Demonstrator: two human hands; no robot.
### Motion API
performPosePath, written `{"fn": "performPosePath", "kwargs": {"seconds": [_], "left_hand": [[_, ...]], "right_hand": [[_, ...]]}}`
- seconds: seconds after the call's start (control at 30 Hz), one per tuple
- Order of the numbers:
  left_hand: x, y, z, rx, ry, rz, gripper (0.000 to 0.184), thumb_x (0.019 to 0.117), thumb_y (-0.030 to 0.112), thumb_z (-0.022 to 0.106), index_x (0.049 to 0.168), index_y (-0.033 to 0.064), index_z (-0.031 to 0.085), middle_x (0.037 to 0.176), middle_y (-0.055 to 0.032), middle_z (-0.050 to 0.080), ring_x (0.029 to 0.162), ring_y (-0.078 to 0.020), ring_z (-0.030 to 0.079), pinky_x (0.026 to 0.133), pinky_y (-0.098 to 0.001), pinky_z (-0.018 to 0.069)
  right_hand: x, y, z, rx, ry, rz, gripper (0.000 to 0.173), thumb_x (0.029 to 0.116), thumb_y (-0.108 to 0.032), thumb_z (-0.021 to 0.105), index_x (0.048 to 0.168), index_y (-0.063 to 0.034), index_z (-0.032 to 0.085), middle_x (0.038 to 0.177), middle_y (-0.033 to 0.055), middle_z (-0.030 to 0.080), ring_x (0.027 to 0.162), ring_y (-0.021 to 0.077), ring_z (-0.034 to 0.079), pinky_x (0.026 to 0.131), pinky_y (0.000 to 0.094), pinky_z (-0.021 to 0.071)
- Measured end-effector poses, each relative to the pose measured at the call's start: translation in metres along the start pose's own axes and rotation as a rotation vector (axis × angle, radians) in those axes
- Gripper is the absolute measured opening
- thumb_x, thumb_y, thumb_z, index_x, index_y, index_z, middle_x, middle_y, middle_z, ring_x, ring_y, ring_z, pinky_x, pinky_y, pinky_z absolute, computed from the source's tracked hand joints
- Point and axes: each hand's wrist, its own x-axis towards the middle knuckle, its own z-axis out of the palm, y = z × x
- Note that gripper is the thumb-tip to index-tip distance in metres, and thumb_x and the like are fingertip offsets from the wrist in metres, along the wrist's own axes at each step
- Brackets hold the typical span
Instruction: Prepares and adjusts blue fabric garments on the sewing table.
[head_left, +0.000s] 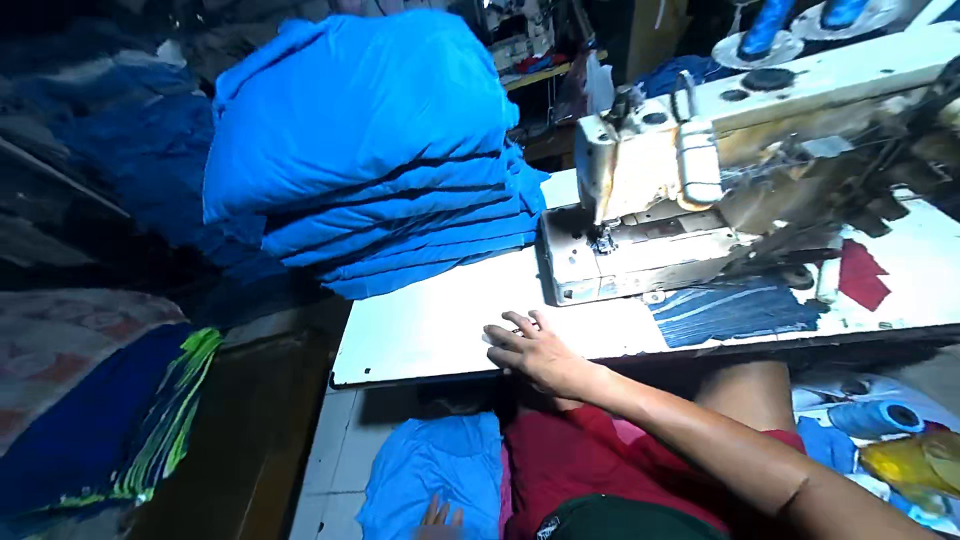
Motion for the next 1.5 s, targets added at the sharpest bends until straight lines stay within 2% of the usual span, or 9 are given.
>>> {"fn": "performPosePath", "kwargs": {"seconds": [0.07,0.2,0.4,0.6,0.8,0.97,1.13,1.27,1.5], "left_hand": [[0.049,-0.002,-0.021,-0.188,0.072,0.052,0.038,0.1076,0.031,0.051,0.118,0.004,0.076,0.126,-0.0129,0.073,0.122,-0.0264,0.067,0.109,-0.0486,0.0506],[0.18,0.061,-0.106,-0.324,0.44,0.313,0.032,0.104,0.02,0.057,0.12,-0.0043,0.071,0.128,-0.0191,0.069,0.122,-0.0276,0.067,0.106,-0.0436,0.0536],[0.332,0.242,-0.213,-0.331,0.59,0.582,0.039,0.1038,0.028,0.058,0.13,0.0003,0.067,0.131,-0.0172,0.068,0.122,-0.0267,0.065,0.104,-0.0453,0.0539],[0.459,0.428,-0.256,-0.097,0.451,0.659,0.065,0.0962,0.054,0.063,0.142,0.0074,0.058,0.157,-0.0193,0.045,0.147,-0.0371,0.039,0.118,-0.0593,0.0348],[0.573,0.532,-0.222,0.367,0.265,0.361,0.118,0.0683,0.072,0.081,0.162,0.019,0.032,0.167,-0.0251,0.023,0.148,-0.0613,0.02,0.102,-0.0896,0.0183],[0.618,0.55,-0.208,0.508,0.34,0.248,0.105,0.0719,0.041,0.084,0.16,0.0096,0.035,0.157,-0.0338,0.036,0.132,-0.0675,0.038,0.096,-0.0894,0.0248],[0.614,0.553,-0.238,0.438,0.299,0.147,0.061,0.0822,0.039,0.075,0.12,-0.0068,0.064,0.128,-0.0352,0.061,0.124,-0.0562,0.054,0.094,-0.0835,0.0351],[0.613,0.539,-0.269,0.178,0.302,0.152,0.056,0.0866,0.024,0.07,0.128,-0.0104,0.057,0.136,-0.0378,0.053,0.126,-0.0561,0.054,0.095,-0.0768,0.0441],[0.632,0.459,-0.302,-0.742,0.503,0.055,0.056,0.0801,0.024,0.074,0.129,0.0016,0.06,0.122,-0.0131,0.066,0.112,-0.0231,0.065,0.091,-0.0465,0.0569]], "right_hand": [[-0.012,0.021,0.0,-0.009,-0.071,0.029,0.044,0.1095,-0.049,0.037,0.139,-0.0251,0.059,0.156,0.0011,0.048,0.149,0.0361,0.035,0.112,0.0729,0.0288],[-0.038,0.041,-0.014,0.04,-0.128,0.035,0.053,0.1101,-0.052,0.03,0.149,-0.0235,0.052,0.158,0.003,0.047,0.15,0.0328,0.035,0.119,0.067,0.0244],[-0.058,0.056,-0.01,0.201,0.052,0.106,0.043,0.1056,-0.046,0.049,0.139,-0.0231,0.063,0.151,-0.0003,0.055,0.149,0.0264,0.037,0.123,0.0546,0.025],[-0.059,0.053,-0.013,0.241,0.041,0.164,0.05,0.103,-0.051,0.052,0.142,-0.0217,0.059,0.154,0.0015,0.051,0.151,0.0291,0.033,0.123,0.0573,0.0253],[-0.058,0.051,-0.016,0.28,-0.024,0.174,0.053,0.099,-0.047,0.062,0.145,-0.0195,0.057,0.158,0.0036,0.047,0.152,0.0322,0.031,0.12,0.0598,0.0289],[-0.06,0.053,-0.012,0.313,-0.022,0.176,0.055,0.0963,-0.044,0.066,0.145,-0.0193,0.056,0.158,0.004,0.046,0.152,0.0325,0.031,0.119,0.0589,0.0319],[-0.06,0.053,-0.015,0.347,-0.034,0.182,0.056,0.0955,-0.041,0.068,0.146,-0.0199,0.055,0.159,0.0037,0.045,0.153,0.033,0.028,0.119,0.0627,0.0301],[-0.061,0.054,-0.013,0.338,-0.028,0.175,0.058,0.095,-0.043,0.069,0.146,-0.0199,0.054,0.16,0.0028,0.044,0.153,0.0331,0.028,0.117,0.0627,0.0325],[-0.059,0.052,-0.016,0.324,-0.028,0.177,0.059,0.0939,-0.042,0.071,0.146,-0.0201,0.055,0.159,0.0043,0.046,0.153,0.0333,0.029,0.121,0.0639,0.0248]]}}
